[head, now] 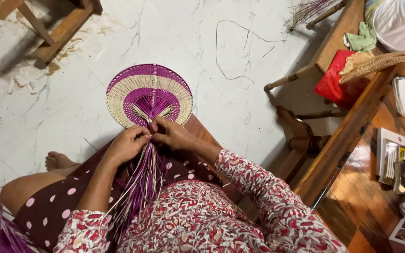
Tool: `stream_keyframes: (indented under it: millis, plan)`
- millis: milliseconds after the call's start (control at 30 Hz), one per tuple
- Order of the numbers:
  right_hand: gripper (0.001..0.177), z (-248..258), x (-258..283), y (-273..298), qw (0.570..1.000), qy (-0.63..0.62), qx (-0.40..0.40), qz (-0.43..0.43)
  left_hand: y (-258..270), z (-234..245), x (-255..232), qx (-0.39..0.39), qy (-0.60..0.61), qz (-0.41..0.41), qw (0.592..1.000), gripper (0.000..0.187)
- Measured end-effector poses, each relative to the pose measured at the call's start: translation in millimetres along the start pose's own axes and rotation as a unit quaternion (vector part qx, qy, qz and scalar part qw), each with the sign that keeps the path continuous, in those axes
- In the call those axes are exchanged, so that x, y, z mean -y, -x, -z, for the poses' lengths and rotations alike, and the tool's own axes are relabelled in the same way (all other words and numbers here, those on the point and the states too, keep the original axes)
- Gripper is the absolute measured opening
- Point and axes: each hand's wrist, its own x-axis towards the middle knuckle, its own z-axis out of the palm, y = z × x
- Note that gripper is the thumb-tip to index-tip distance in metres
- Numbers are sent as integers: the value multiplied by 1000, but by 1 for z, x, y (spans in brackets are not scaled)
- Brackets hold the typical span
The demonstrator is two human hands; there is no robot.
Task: Weaving and assembling a decorative hand fan using dyed natural fibers.
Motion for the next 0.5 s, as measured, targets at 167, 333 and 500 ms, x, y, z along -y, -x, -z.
stream_keyframes:
  millis: [167, 333, 500]
  plan:
    - [13, -10, -14, 1, 990, 97, -54, 84, -7, -3, -2, 32, 50, 174, 983, 24]
    - [20, -18, -15, 3, 962, 189, -90, 178, -14, -13, 9, 15, 39, 218, 975, 22]
    - [21, -22, -16, 2, 960, 221, -109, 132, -17, -14, 16, 4, 95, 239, 966, 23]
